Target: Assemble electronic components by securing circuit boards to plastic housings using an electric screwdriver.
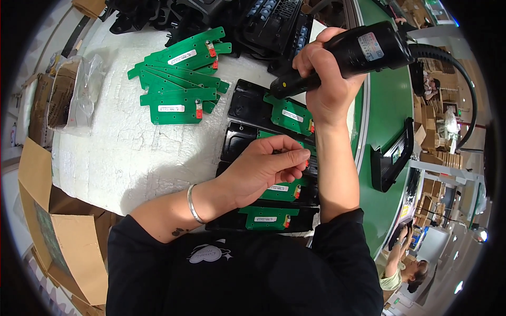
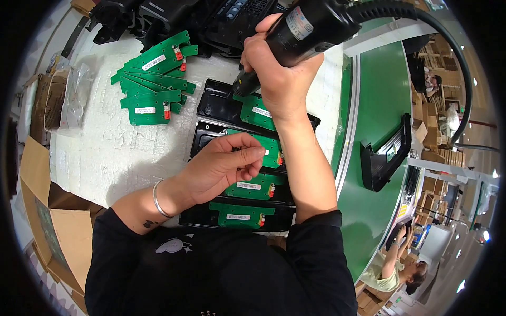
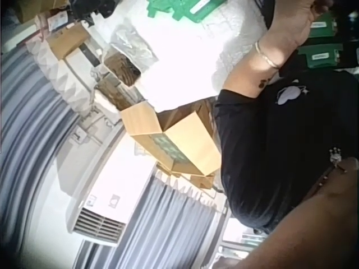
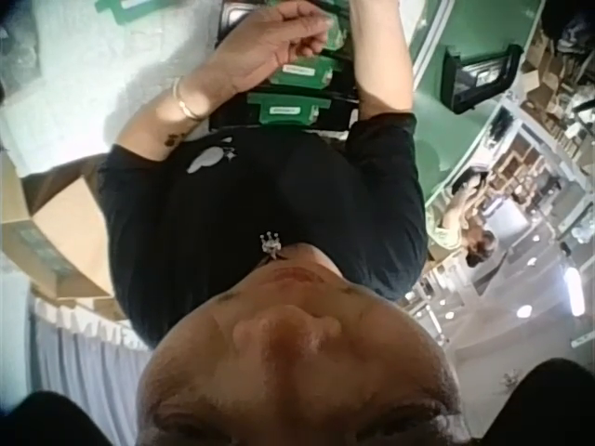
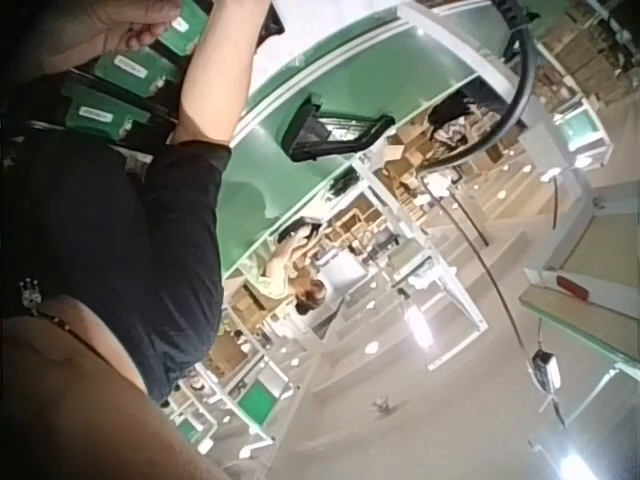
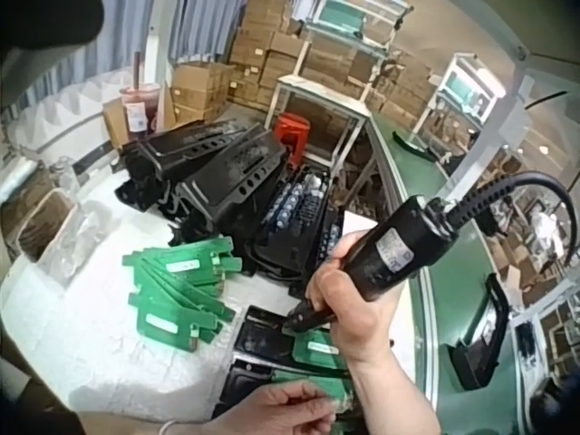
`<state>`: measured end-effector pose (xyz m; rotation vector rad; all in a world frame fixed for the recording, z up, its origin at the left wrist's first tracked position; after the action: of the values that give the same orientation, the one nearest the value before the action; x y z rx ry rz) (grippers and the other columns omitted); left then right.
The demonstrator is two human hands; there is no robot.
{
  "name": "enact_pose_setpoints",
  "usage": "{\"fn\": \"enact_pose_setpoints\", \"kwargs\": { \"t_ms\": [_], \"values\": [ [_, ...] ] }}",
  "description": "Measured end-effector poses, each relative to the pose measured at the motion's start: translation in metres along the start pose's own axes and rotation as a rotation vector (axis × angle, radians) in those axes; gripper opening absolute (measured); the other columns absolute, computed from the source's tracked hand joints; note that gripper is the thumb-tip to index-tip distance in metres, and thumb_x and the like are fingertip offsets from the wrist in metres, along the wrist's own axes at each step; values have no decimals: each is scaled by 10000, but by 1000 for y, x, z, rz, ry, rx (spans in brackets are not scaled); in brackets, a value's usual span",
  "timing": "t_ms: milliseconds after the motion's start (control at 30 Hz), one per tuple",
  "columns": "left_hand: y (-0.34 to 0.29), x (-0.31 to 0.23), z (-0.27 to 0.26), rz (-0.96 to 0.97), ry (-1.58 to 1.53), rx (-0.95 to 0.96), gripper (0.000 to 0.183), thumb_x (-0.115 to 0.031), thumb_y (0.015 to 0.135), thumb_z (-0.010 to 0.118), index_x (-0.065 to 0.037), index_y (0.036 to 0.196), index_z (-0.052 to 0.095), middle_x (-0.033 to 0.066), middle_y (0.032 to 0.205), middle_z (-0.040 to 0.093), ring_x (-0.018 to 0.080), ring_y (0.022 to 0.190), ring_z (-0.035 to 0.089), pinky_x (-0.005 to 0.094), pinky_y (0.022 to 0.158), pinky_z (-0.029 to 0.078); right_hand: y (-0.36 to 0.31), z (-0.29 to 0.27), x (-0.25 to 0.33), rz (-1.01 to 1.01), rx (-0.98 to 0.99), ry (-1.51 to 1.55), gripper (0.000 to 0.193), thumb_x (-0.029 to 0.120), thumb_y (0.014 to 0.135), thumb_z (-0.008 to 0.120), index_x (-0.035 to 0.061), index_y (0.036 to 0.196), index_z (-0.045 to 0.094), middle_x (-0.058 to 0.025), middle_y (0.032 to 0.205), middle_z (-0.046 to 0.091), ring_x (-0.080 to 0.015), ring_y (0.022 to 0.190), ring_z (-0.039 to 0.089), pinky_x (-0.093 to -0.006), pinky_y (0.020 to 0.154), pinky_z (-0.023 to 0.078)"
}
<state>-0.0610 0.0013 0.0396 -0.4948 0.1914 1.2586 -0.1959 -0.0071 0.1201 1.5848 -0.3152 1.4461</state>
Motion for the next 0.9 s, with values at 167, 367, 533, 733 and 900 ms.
{"fn": "enact_pose_setpoints", "kwargs": {
  "t_ms": [167, 367, 533, 733, 900],
  "values": [
    [0, -2, 1, 42, -36, -55, 96, -108, 841, 559, -50, 914, 532, 39, 875, 578, 115, 816, 578, 211, 722, 474, 3, 3, -2, -12, 30, 30, 95, -56, 672, 545, -5, 742, 505, -40, 566, 513, -98, 458, 487, -216, 433, 390],
    [0, -8, -2, 92, -70, -71, 127, -102, 844, 552, -45, 957, 545, 46, 898, 590, 114, 823, 586, 200, 711, 485, 1, 6, 4, 2, 80, -113, 139, -8, 672, 528, -18, 797, 467, -60, 520, 444, -148, 434, 437, -290, 482, 403],
    [0, -10, -8, 117, -187, -85, 149, -117, 832, 574, -29, 952, 566, 49, 860, 592, 115, 792, 582, 203, 722, 481, -15, -5, 58, -161, -3, 163, 279, 27, 722, 495, -5, 986, 411, -26, 574, 453, -119, 436, 426, -275, 458, 383],
    [1, -12, -9, 150, -319, -125, 127, -188, 856, 542, -68, 894, 553, -3, 813, 574, 61, 732, 550, 165, 646, 472, -44, -13, 117, -212, 247, 269, 267, 69, 707, 495, 59, 972, 469, 56, 548, 425, -39, 475, 421, -195, 528, 336],
    [1, -10, -7, 138, -260, -62, 117, -196, 856, 541, -80, 869, 552, -11, 806, 569, 61, 716, 542, 163, 630, 459, -52, -17, 122, -213, 187, 254, 274, 67, 690, 515, 68, 957, 454, 49, 548, 440, -39, 477, 432, -197, 533, 347]
  ]
}}
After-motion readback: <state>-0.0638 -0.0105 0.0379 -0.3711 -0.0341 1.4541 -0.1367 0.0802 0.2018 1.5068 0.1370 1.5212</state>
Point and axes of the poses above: each hand's wrist, its own y-axis towards the middle knuckle, its own z-axis out of the palm, x = y × z, the point moved 4 cm from there along y, towards the middle knuckle
